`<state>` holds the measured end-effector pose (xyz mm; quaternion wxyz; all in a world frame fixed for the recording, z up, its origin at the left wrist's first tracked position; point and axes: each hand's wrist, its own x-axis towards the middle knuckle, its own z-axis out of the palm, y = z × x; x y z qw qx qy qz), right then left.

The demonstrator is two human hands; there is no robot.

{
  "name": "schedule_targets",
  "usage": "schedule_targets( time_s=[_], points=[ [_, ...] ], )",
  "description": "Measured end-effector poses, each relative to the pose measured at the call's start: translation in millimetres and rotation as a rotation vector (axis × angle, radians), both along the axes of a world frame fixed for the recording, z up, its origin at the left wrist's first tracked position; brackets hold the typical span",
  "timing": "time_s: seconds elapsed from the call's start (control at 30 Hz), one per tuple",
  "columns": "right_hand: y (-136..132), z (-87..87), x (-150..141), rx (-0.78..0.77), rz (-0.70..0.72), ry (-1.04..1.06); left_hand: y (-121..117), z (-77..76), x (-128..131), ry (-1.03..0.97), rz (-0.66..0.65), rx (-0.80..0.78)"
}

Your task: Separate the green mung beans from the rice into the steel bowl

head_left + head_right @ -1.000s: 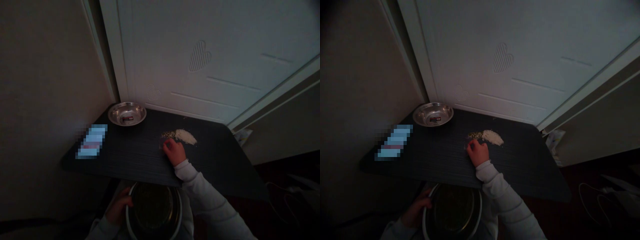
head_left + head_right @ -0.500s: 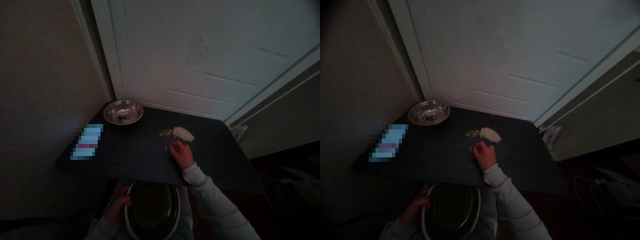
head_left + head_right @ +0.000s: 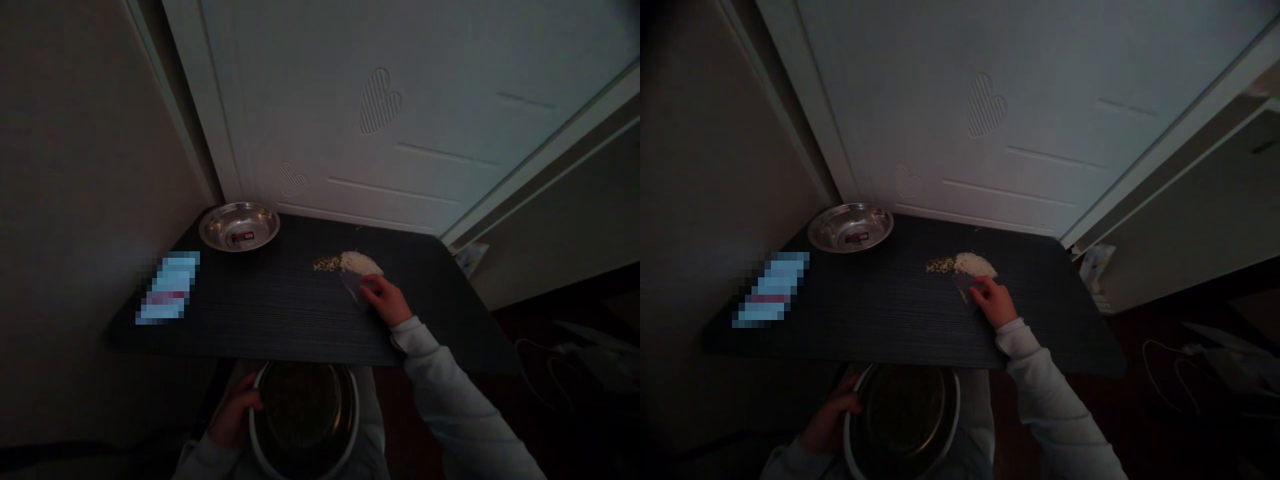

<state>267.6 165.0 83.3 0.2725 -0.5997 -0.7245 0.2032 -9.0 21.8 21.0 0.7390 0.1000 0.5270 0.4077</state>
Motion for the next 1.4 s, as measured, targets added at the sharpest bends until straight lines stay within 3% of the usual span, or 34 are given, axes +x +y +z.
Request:
schedule_targets(
  time_s=[0.27,0.4,0.53,0.73,0.87,1.17,1.4],
  points=[
    [2,-4.3,4,0.028,-0.122,0.29,0,0.6,0,-0.035,-0.006,0.018],
    [0,-0.7,8,-0.092,-0.042,0.371,1,-0.3,0,-0.013,0.0,0.01],
    [-2,-1.6,9,-0.086,0.025,0.225,1,-2.2,0,0.013,-0.015,-0.003],
    [11,-6.9,12,0.133,-0.063,-0.093,2,-0.4,2,0.003,-0.006,0.001],
    [24,-7.1,18,0.183,-0.066,-0.199,3,-0.9,2,0.0,-0.03,-0.005],
    [44,3.5,24,0.257,-0.016,-0.366,2,4.1,5,0.027,0.018,0.006],
    [48,1.3,24,0.266,-0.039,-0.344,4,7.0,8,0.046,0.036,0.013]
  ],
)
